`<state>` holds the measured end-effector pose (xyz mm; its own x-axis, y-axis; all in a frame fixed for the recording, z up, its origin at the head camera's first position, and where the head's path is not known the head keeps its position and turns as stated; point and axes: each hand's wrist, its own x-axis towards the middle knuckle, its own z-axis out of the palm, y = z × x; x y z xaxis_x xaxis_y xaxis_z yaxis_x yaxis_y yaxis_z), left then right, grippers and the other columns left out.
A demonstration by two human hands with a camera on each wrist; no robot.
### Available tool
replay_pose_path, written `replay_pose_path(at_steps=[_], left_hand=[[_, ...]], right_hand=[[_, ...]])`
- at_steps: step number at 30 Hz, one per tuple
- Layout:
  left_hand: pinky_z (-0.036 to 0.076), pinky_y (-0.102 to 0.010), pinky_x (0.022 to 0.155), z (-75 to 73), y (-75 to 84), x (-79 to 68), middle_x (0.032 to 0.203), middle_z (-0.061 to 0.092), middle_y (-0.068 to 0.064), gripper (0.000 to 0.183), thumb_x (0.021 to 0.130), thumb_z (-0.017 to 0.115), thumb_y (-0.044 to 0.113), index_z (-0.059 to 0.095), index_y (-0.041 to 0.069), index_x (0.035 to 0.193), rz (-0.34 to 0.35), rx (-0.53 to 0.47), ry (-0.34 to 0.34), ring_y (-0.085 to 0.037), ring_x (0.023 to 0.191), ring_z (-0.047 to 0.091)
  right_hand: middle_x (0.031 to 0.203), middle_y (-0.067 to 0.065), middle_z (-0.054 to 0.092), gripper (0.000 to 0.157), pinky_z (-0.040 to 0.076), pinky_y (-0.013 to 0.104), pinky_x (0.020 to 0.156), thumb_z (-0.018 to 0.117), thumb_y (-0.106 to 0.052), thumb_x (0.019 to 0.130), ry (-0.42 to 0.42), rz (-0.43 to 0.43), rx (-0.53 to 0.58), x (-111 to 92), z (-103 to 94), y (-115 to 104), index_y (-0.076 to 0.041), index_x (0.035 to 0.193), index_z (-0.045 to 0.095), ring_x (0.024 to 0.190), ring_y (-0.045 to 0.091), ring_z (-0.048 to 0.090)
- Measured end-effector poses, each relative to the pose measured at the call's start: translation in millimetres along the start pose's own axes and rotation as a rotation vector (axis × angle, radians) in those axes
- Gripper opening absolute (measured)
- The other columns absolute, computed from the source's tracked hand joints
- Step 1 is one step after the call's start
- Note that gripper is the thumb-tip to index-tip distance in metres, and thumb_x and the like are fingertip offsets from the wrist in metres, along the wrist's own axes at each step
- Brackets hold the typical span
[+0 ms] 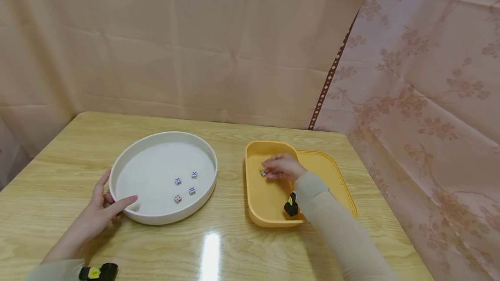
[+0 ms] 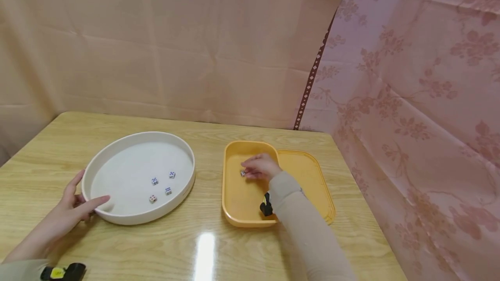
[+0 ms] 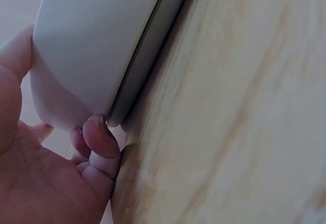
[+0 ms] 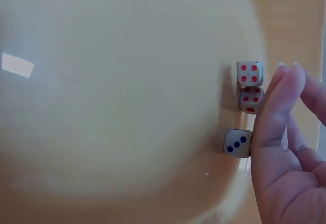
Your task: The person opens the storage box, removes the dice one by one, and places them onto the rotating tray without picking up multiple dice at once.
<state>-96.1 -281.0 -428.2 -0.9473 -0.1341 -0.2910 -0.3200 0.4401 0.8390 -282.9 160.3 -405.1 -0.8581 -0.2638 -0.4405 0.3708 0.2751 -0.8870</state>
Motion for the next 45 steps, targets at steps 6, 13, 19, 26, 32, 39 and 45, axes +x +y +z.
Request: replay_pose_path(at_steps=[6,13,19,26,32,39,45], left_hand=[[0.043,-0.025,0.064,0.2,-0.4,-0.9,0.095,0.044,-0.006,0.109,0.098,0.06,0.044,-0.032,0.021,0.152,0.009,0.002,0.002,-0.012,0.073,0.049],[0.044,-0.026,0.062,1.0,-1.6,0.5,0.093,0.046,-0.005,0.109,0.098,0.06,0.043,-0.033,0.022,0.152,0.005,-0.001,-0.005,-0.013,0.07,0.05],[0.045,-0.026,0.061,1.1,-2.1,0.8,0.093,0.047,-0.006,0.109,0.098,0.06,0.043,-0.033,0.021,0.152,0.013,0.007,-0.002,-0.012,0.07,0.05],[0.044,-0.026,0.062,-0.2,-2.9,0.8,0.093,0.045,-0.006,0.109,0.098,0.06,0.043,-0.032,0.021,0.152,0.014,0.002,0.006,-0.013,0.071,0.049],[0.042,-0.025,0.064,-0.9,-3.5,0.0,0.095,0.044,-0.006,0.108,0.098,0.059,0.044,-0.032,0.021,0.152,0.004,0.007,0.004,-0.012,0.073,0.049],[0.041,-0.024,0.067,-2.1,-1.8,-0.5,0.099,0.045,-0.005,0.109,0.098,0.058,0.046,-0.033,0.02,0.151,-0.009,0.015,0.002,-0.01,0.078,0.049],[0.042,-0.025,0.064,0.6,-2.0,-0.4,0.096,0.044,-0.007,0.109,0.098,0.06,0.043,-0.032,0.02,0.152,0.01,0.005,0.008,-0.012,0.074,0.048]], right_hand=[[0.068,0.002,0.063,0.018,0.052,0.019,0.054,0.065,-0.002,0.093,0.038,0.016,-0.028,3.2,1.2,3.1,0.009,0.107,0.061,0.053,0.008,0.059],[0.066,0.002,0.063,0.018,0.052,0.02,0.051,0.065,-0.001,0.092,0.044,0.012,-0.032,7.5,0.0,8.9,0.01,0.106,0.06,0.048,0.007,0.058],[0.066,0.003,0.065,0.021,0.054,0.022,0.052,0.065,-0.001,0.093,0.049,0.022,-0.043,8.3,-0.2,10.4,0.011,0.109,0.06,0.047,0.008,0.061],[0.066,0.003,0.064,0.025,0.054,0.022,0.052,0.064,-0.003,0.094,0.017,0.011,-0.083,7.0,1.2,7.7,0.012,0.113,0.06,0.048,0.008,0.061],[0.067,0.004,0.065,0.025,0.054,0.022,0.053,0.061,-0.003,0.095,-0.004,0.019,-0.11,3.8,2.3,4.0,0.013,0.114,0.06,0.049,0.008,0.062],[0.069,0.005,0.066,0.019,0.055,0.022,0.053,0.062,-0.004,0.094,0.029,0.014,-0.131,1.1,5.3,2.8,0.011,0.106,0.062,0.05,0.009,0.062],[0.068,0.006,0.065,0.018,0.053,0.022,0.051,0.06,-0.003,0.091,0.038,-0.012,-0.162,0.8,6.2,4.1,0.01,0.103,0.062,0.048,0.009,0.06]])
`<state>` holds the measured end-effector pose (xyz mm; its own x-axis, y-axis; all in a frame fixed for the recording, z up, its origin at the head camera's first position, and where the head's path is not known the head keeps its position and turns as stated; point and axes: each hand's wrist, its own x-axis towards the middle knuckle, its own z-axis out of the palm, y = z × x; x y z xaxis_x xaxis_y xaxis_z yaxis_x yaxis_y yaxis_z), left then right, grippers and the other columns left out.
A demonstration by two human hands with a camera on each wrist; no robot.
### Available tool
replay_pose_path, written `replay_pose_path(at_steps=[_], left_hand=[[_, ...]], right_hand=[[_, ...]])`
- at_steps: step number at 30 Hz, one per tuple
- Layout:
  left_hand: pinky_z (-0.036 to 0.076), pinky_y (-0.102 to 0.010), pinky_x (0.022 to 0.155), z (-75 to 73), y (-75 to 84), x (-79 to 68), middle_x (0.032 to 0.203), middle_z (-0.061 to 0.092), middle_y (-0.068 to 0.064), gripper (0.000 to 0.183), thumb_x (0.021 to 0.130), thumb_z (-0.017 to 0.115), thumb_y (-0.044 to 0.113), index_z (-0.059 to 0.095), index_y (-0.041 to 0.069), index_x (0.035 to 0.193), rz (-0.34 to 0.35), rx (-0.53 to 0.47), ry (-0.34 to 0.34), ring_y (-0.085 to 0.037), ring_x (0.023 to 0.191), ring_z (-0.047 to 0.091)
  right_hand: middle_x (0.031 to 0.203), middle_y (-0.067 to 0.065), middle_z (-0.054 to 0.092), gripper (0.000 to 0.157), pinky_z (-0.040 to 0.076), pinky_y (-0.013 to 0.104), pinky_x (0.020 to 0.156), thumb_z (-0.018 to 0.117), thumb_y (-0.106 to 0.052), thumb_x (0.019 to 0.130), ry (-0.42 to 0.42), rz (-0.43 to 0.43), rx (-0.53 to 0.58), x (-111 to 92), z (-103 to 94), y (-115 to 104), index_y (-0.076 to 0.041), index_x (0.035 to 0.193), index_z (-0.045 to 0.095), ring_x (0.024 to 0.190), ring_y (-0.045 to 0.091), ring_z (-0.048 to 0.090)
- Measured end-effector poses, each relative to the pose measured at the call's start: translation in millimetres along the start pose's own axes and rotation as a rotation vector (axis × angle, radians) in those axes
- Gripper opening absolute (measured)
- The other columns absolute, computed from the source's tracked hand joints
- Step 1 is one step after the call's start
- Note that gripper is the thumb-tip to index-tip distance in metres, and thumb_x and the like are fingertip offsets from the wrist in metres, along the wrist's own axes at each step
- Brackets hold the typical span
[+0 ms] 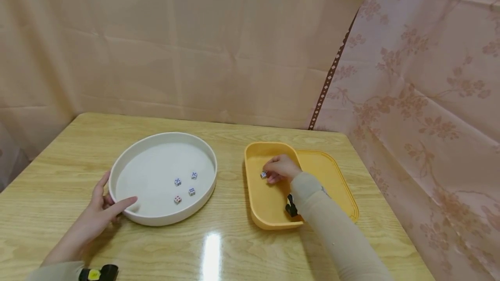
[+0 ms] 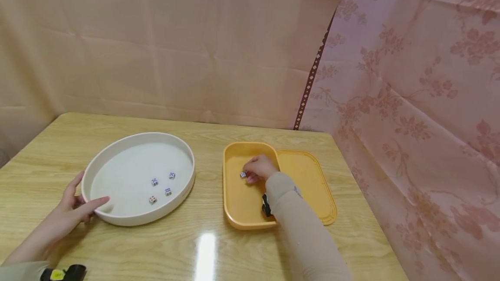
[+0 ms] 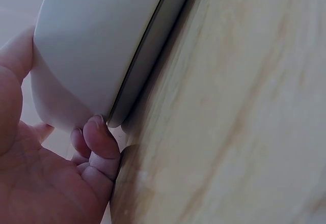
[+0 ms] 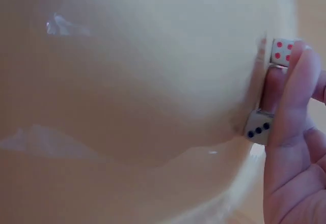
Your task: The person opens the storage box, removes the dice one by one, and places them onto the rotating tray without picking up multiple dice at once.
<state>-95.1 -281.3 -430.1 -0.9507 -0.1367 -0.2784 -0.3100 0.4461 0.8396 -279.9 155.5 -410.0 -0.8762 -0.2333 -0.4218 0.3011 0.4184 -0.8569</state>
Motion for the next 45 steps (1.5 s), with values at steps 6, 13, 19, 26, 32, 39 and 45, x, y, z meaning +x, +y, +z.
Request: replay_pose_path(at_steps=[6,13,19,26,32,39,45], left_hand=[[0.042,-0.025,0.064,0.1,-0.5,-0.4,0.096,0.043,-0.007,0.11,0.097,0.061,0.043,-0.032,0.02,0.152,-0.003,-0.006,0.004,-0.013,0.074,0.048],[0.043,-0.026,0.063,-0.2,-0.4,-0.1,0.095,0.044,-0.006,0.109,0.098,0.06,0.043,-0.032,0.02,0.152,0.0,-0.002,0.001,-0.013,0.072,0.049],[0.043,-0.025,0.063,-0.5,-0.9,0.2,0.095,0.044,-0.006,0.109,0.098,0.06,0.044,-0.032,0.02,0.152,-0.004,0.002,-0.003,-0.012,0.073,0.049],[0.042,-0.025,0.064,-1.5,-0.6,0.2,0.095,0.043,-0.006,0.108,0.098,0.058,0.044,-0.032,0.02,0.152,0.005,0.01,-0.006,-0.012,0.074,0.048],[0.043,-0.025,0.063,-1.8,0.4,-0.3,0.094,0.043,-0.006,0.108,0.099,0.058,0.044,-0.032,0.018,0.152,0.013,0.014,-0.01,-0.012,0.073,0.049],[0.044,-0.026,0.062,-1.6,0.0,-1.6,0.091,0.046,-0.005,0.107,0.099,0.058,0.042,-0.031,0.017,0.152,0.032,0.021,-0.004,-0.012,0.07,0.05],[0.044,-0.026,0.061,-0.8,-0.7,-1.9,0.091,0.047,-0.004,0.107,0.099,0.059,0.041,-0.03,0.017,0.153,0.039,0.015,0.001,-0.011,0.069,0.05]], right_hand=[[0.068,0.005,0.064,0.02,0.053,0.023,0.051,0.057,-0.003,0.091,-0.016,-0.032,-0.017,-5.1,1.3,-2.6,0.012,0.103,0.061,0.048,0.009,0.059],[0.063,0.003,0.059,0.017,0.052,0.023,0.05,0.054,-0.008,0.092,-0.018,-0.05,-0.055,-4.8,1.2,-5.5,0.007,0.094,0.062,0.048,0.01,0.058],[0.062,-0.001,0.055,0.025,0.047,0.02,0.048,0.05,-0.013,0.093,-0.023,-0.052,-0.119,-4.0,2.5,-6.8,0.007,0.098,0.065,0.047,0.008,0.053],[0.063,0.001,0.055,0.029,0.047,0.018,0.049,0.051,-0.011,0.095,-0.034,-0.059,-0.076,-7.4,1.0,-11.0,0.013,0.107,0.062,0.048,0.007,0.053],[0.06,0.002,0.058,0.015,0.047,0.02,0.049,0.056,-0.008,0.092,-0.024,-0.07,-0.016,-13.3,-0.2,-17.8,0.006,0.088,0.059,0.047,0.007,0.054],[0.072,0.004,0.062,0.019,0.052,0.021,0.053,0.057,-0.007,0.09,0.008,-0.134,0.051,-18.0,2.4,-28.1,0.007,0.103,0.058,0.052,0.008,0.058],[0.079,0.008,0.065,0.019,0.053,0.022,0.056,0.059,-0.006,0.091,0.008,-0.158,0.053,-22.5,5.6,-39.2,0.006,0.105,0.057,0.055,0.01,0.061]])
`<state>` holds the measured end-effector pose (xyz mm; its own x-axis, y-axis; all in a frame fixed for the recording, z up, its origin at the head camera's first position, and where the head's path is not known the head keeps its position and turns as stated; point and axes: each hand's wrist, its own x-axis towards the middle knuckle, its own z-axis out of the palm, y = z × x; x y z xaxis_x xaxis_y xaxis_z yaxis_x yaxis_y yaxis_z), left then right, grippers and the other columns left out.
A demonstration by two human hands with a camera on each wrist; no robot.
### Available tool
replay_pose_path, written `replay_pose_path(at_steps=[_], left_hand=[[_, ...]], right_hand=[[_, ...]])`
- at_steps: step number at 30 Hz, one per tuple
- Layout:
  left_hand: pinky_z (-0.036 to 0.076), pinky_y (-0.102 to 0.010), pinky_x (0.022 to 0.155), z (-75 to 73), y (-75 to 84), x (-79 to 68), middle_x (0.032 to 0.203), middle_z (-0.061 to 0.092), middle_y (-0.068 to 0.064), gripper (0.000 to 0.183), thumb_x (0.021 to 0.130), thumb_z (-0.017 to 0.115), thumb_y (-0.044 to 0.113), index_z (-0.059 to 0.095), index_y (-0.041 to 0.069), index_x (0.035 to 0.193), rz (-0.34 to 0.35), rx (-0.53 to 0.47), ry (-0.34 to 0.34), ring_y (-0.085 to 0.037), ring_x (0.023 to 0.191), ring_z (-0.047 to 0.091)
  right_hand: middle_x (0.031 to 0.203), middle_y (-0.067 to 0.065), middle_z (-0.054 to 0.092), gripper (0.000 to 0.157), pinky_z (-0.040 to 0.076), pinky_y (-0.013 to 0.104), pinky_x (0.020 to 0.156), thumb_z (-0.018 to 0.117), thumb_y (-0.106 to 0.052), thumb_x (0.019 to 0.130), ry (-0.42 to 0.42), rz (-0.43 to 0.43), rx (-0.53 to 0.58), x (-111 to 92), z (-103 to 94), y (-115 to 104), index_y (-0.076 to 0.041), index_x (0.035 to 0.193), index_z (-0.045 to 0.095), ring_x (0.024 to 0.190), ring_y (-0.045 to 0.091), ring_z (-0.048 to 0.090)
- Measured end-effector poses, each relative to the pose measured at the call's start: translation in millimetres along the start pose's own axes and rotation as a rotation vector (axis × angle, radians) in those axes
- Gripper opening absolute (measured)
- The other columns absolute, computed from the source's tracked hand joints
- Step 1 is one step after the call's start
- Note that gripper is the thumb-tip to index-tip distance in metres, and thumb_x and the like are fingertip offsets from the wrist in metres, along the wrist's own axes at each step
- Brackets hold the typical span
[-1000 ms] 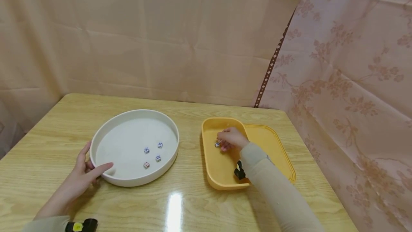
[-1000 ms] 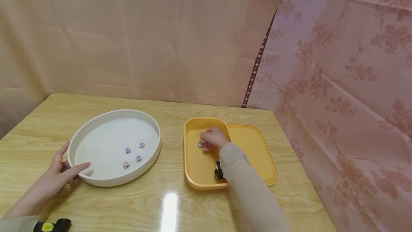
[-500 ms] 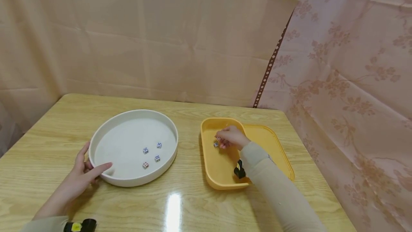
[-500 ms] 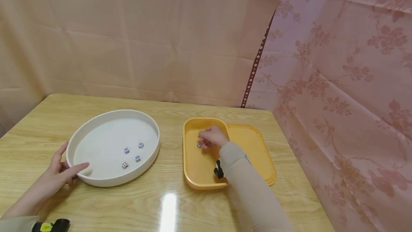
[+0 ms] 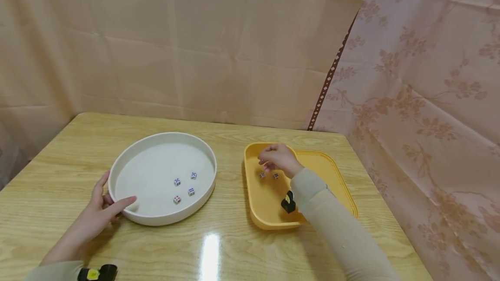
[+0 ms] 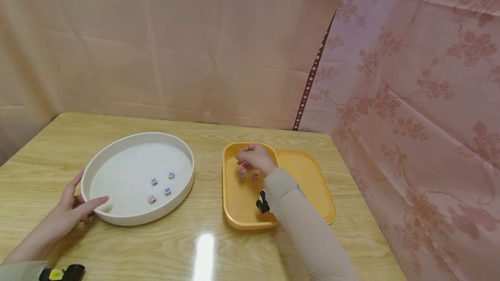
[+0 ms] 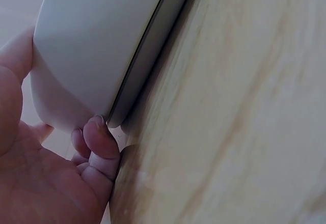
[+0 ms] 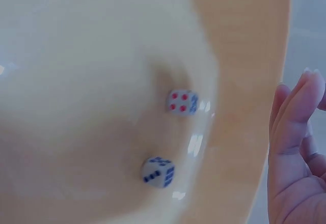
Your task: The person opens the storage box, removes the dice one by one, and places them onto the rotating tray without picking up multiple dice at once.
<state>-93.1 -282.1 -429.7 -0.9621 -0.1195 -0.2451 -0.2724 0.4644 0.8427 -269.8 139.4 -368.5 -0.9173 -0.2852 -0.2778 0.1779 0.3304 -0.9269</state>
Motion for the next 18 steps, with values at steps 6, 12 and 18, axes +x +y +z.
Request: replay_pose_path(at_steps=[6,12,18], left_hand=[[0.043,-0.025,0.062,-0.1,0.8,1.0,0.093,0.044,-0.006,0.108,0.098,0.059,0.043,-0.031,0.018,0.152,-0.013,-0.003,-0.001,-0.012,0.071,0.048],[0.042,-0.025,0.063,-0.7,1.1,2.0,0.095,0.043,-0.006,0.108,0.098,0.059,0.044,-0.032,0.02,0.152,-0.028,-0.002,-0.007,-0.012,0.072,0.048],[0.043,-0.025,0.062,0.4,1.1,1.5,0.094,0.045,-0.005,0.107,0.099,0.059,0.042,-0.03,0.017,0.153,-0.011,0.003,0.004,-0.011,0.071,0.048]], right_hand=[[0.085,0.011,0.067,0.015,0.056,0.025,0.06,0.058,-0.006,0.093,-0.03,-0.059,-0.007,-2.2,4.1,-10.8,0.004,0.105,0.056,0.059,0.012,0.064],[0.091,0.014,0.069,0.025,0.057,0.027,0.063,0.06,-0.009,0.094,-0.03,-0.105,-0.02,-0.6,9.9,-24.0,0.007,0.113,0.059,0.061,0.013,0.066],[0.101,0.019,0.071,0.035,0.058,0.029,0.066,0.065,-0.011,0.094,-0.017,-0.111,0.023,-0.8,23.9,-38.6,0.009,0.122,0.061,0.063,0.014,0.065]])
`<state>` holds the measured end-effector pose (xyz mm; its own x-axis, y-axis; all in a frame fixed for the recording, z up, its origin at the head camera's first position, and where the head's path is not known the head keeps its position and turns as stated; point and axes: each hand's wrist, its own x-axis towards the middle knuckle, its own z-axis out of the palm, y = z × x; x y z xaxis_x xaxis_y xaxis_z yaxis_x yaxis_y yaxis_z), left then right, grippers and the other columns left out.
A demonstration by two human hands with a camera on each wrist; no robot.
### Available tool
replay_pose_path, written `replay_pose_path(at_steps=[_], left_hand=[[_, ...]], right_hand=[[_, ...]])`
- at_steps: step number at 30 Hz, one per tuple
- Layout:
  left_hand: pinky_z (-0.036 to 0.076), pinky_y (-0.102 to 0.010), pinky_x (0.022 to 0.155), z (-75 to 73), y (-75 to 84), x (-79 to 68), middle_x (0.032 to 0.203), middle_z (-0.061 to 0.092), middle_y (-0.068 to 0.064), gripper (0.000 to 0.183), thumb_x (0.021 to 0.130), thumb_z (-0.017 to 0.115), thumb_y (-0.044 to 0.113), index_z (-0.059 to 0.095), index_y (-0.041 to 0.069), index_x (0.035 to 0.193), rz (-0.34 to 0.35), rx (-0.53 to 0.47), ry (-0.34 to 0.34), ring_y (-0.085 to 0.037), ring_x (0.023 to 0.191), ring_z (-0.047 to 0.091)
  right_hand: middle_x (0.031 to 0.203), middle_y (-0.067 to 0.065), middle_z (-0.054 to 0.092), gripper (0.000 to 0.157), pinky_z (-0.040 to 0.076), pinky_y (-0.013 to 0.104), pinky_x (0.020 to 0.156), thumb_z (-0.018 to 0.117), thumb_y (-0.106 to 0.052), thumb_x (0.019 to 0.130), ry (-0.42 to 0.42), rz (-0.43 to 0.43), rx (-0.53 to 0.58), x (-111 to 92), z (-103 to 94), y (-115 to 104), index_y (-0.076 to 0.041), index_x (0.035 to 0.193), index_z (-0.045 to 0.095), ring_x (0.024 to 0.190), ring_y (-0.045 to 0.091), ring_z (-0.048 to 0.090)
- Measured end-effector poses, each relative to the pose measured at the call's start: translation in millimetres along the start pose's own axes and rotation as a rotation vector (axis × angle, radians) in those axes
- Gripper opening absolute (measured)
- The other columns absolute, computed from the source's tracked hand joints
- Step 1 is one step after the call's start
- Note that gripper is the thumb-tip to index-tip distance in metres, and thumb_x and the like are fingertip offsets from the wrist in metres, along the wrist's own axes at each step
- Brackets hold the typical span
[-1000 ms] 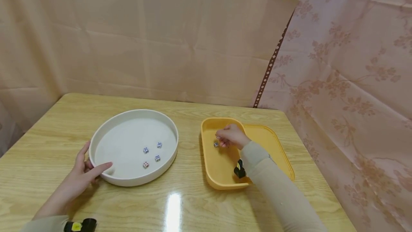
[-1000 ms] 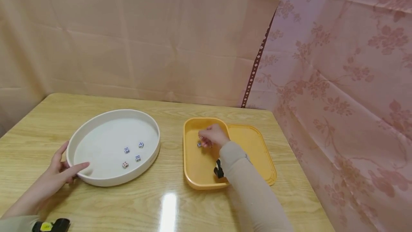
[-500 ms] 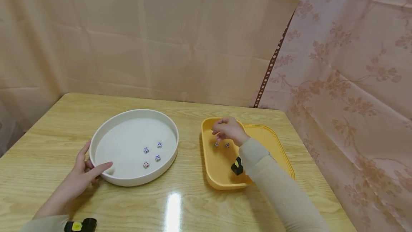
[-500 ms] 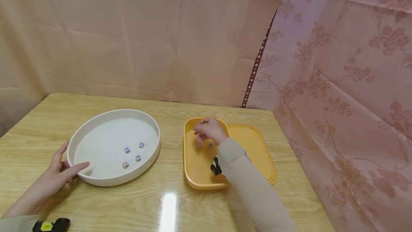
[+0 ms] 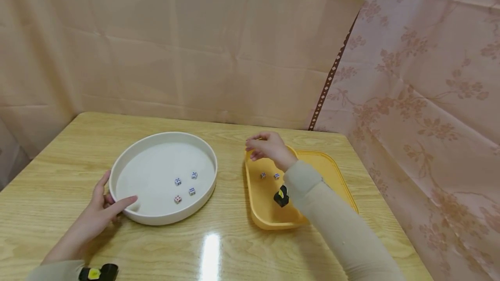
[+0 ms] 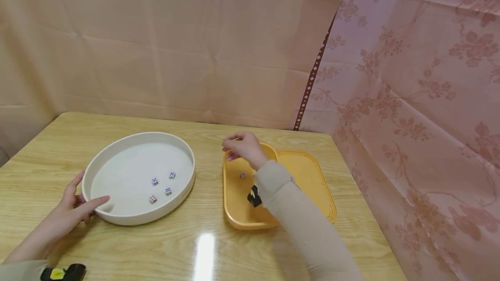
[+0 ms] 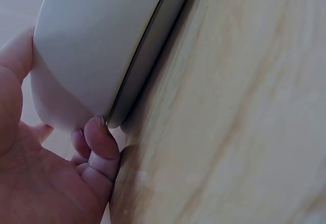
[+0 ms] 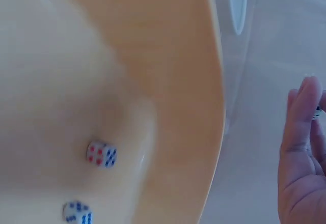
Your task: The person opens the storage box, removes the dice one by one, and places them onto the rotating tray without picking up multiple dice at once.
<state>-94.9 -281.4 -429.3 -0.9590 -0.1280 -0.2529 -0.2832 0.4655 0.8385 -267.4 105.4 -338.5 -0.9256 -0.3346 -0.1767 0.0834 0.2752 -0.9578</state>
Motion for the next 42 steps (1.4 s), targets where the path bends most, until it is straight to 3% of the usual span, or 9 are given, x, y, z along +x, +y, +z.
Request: replay_pose_path(at_steps=[4,12,21,28,35,42], left_hand=[[0.044,-0.025,0.061,0.6,0.2,-0.4,0.091,0.047,-0.003,0.106,0.099,0.058,0.039,-0.03,0.015,0.153,0.012,0.0,0.003,-0.01,0.069,0.049],[0.044,-0.025,0.062,2.9,-0.7,-2.3,0.094,0.045,-0.006,0.108,0.098,0.059,0.042,-0.031,0.017,0.152,-0.01,-0.01,-0.003,-0.011,0.071,0.049],[0.044,-0.025,0.064,4.6,-2.7,-2.1,0.095,0.044,-0.007,0.109,0.098,0.059,0.044,-0.032,0.019,0.152,-0.024,-0.014,-0.011,-0.012,0.073,0.049],[0.044,-0.024,0.065,3.9,-2.9,-2.6,0.097,0.045,-0.007,0.108,0.098,0.058,0.044,-0.032,0.018,0.152,-0.026,-0.005,-0.004,-0.011,0.075,0.051],[0.044,-0.024,0.065,3.4,-1.8,-1.7,0.097,0.045,-0.007,0.109,0.098,0.058,0.045,-0.033,0.019,0.151,-0.038,-0.021,-0.002,-0.011,0.075,0.051],[0.045,-0.024,0.064,3.6,-1.0,-2.1,0.097,0.046,-0.007,0.11,0.098,0.059,0.044,-0.033,0.019,0.151,-0.038,-0.027,-0.001,-0.011,0.074,0.051]], right_hand=[[0.096,0.016,0.071,0.032,0.057,0.026,0.063,0.064,-0.008,0.094,0.01,-0.018,0.054,2.3,12.3,-3.3,0.009,0.121,0.061,0.061,0.013,0.064],[0.104,0.023,0.071,0.032,0.056,0.024,0.062,0.065,-0.009,0.095,-0.005,-0.036,0.078,5.3,30.3,-6.2,0.01,0.121,0.061,0.059,0.011,0.063],[0.109,0.028,0.069,0.029,0.057,0.025,0.062,0.065,-0.007,0.094,-0.069,-0.043,0.113,6.8,54.4,-10.8,0.008,0.119,0.064,0.06,0.012,0.064],[0.087,0.016,0.069,0.03,0.057,0.025,0.06,0.067,-0.008,0.093,-0.115,-0.041,0.126,11.8,75.0,-15.8,0.009,0.117,0.065,0.059,0.012,0.064],[0.112,0.037,0.064,0.029,0.056,0.023,0.058,0.068,-0.007,0.093,-0.14,-0.004,0.128,22.8,88.5,-8.5,0.009,0.118,0.064,0.058,0.011,0.064],[0.09,0.019,0.071,0.028,0.056,0.023,0.057,0.066,-0.004,0.093,-0.132,0.008,0.158,35.6,95.0,2.0,0.01,0.118,0.064,0.056,0.011,0.065]])
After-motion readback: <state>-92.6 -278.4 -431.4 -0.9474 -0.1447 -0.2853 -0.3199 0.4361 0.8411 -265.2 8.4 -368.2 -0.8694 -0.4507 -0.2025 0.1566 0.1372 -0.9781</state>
